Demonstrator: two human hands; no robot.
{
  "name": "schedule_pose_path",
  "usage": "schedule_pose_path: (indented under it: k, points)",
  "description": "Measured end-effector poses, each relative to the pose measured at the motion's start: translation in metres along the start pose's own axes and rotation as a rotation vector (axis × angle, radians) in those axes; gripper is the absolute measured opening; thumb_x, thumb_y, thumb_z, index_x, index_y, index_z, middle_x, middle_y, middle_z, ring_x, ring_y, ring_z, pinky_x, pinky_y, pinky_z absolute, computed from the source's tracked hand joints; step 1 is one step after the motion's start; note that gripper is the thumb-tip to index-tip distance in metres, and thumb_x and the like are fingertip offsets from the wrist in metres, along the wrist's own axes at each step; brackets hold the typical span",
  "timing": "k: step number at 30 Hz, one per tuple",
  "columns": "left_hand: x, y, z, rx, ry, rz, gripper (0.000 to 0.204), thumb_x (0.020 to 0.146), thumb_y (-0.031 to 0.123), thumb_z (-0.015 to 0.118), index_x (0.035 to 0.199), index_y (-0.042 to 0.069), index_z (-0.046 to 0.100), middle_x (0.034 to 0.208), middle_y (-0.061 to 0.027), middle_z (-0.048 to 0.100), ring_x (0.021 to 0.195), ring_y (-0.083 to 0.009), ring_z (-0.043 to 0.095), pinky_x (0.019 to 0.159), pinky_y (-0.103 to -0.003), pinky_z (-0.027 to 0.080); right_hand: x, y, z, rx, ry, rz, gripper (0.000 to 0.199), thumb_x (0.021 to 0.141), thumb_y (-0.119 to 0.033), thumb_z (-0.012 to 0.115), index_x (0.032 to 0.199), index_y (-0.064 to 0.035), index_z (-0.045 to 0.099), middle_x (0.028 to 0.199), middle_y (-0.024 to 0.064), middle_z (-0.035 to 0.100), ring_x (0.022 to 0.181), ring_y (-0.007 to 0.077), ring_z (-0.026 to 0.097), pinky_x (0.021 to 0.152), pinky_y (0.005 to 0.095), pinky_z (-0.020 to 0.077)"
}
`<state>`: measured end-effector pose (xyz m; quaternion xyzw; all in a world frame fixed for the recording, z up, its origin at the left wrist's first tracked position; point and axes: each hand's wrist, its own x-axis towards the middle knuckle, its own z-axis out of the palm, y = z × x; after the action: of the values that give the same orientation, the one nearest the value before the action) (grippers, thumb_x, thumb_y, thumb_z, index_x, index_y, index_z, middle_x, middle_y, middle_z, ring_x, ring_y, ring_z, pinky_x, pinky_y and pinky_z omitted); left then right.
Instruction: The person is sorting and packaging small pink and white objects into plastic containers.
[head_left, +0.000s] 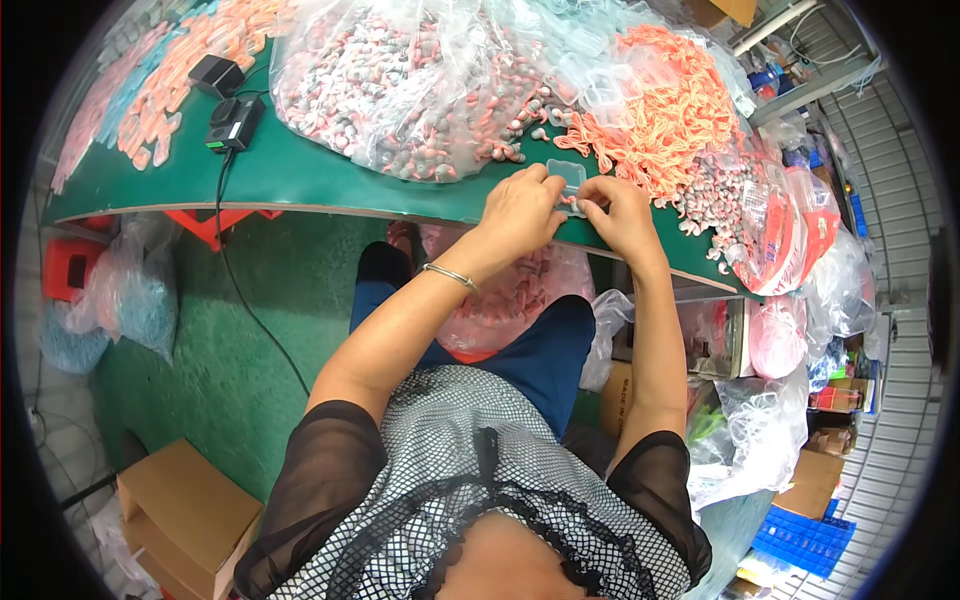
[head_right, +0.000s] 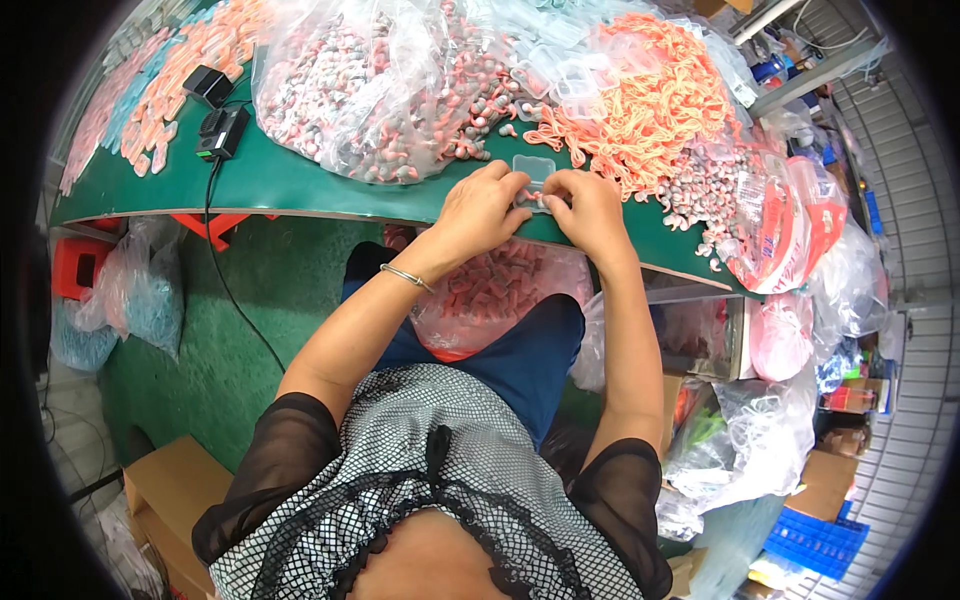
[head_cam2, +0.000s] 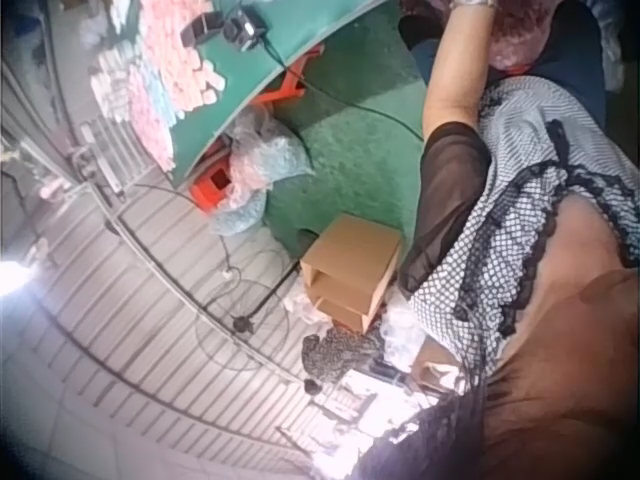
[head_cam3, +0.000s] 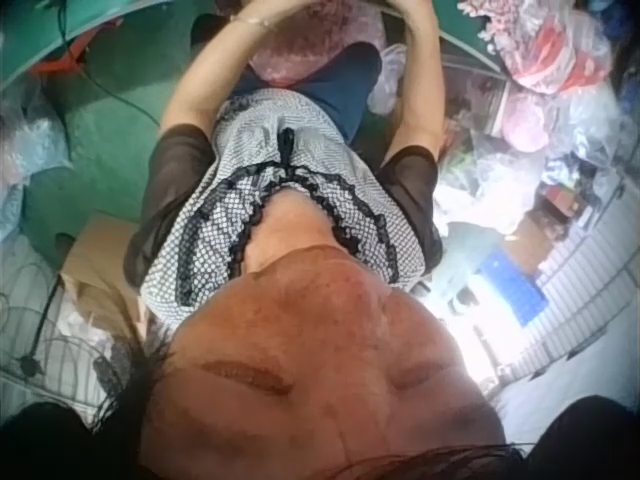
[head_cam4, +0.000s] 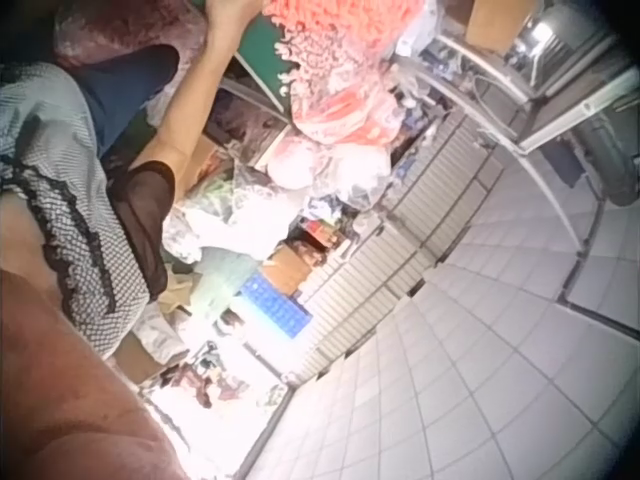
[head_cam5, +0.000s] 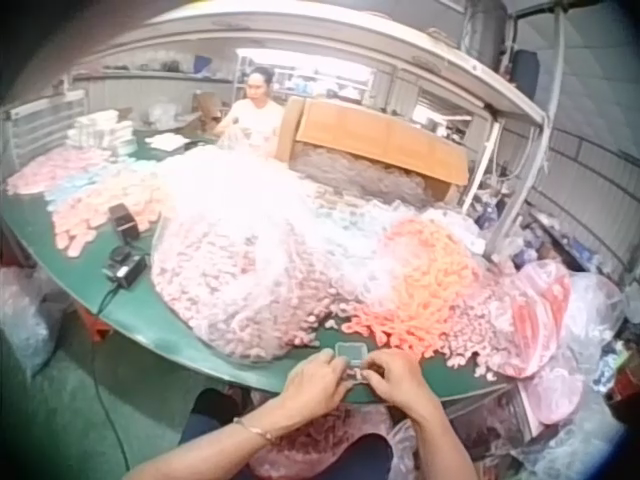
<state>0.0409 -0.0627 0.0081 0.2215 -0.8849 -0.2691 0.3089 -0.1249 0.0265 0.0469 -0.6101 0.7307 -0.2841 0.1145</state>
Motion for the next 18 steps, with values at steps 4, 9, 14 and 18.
schedule_pose_path:
  k: [4,9,14,18]
  points:
    - [-0.001,-0.002,-0.001,-0.020,0.009,0.004,0.034,0.075,0.017,0.076,0.104,0.005,0.063,0.090,-0.0115,0.058,0.090,-0.0325,0.061,0.076,-0.043,0.050,0.003,-0.005,0.003,-0.162,0.010,-0.126,0.007,0.078,-0.009,0.069,0.085,-0.0077,0.069,0.080,0.0074,0.068,0.071,0.0235,0.066,0.068,0.0361,0.0491]
    - [-0.002,-0.002,-0.001,-0.034,0.020,0.035,0.034,0.075,0.016,0.076,0.104,0.004,0.064,0.089,-0.0112,0.058,0.089,-0.0322,0.061,0.075,-0.043,0.050,0.038,0.012,0.002,-0.085,0.207,-0.141,0.013,0.081,-0.013,0.068,0.092,-0.0066,0.071,0.087,0.0110,0.069,0.079,0.0285,0.067,0.072,0.0392,0.0510]
    - [-0.006,-0.006,-0.006,-0.075,-0.005,0.031,0.035,0.074,0.016,0.076,0.105,0.004,0.064,0.089,-0.0111,0.057,0.086,-0.0315,0.060,0.074,-0.042,0.049,0.069,0.018,0.020,-0.518,0.269,-0.175,0.013,0.083,-0.015,0.066,0.092,-0.0079,0.071,0.092,0.0089,0.067,0.087,0.0284,0.066,0.076,0.0454,0.0484]
    - [-0.006,-0.008,-0.008,-0.118,-0.027,0.047,0.036,0.073,0.016,0.077,0.106,0.004,0.065,0.089,-0.0109,0.057,0.085,-0.0308,0.060,0.074,-0.041,0.049,0.068,0.022,0.024,-0.602,0.229,-0.133,0.012,0.082,-0.016,0.067,0.091,-0.0094,0.070,0.090,0.0070,0.065,0.089,0.0277,0.064,0.076,0.0470,0.0464]
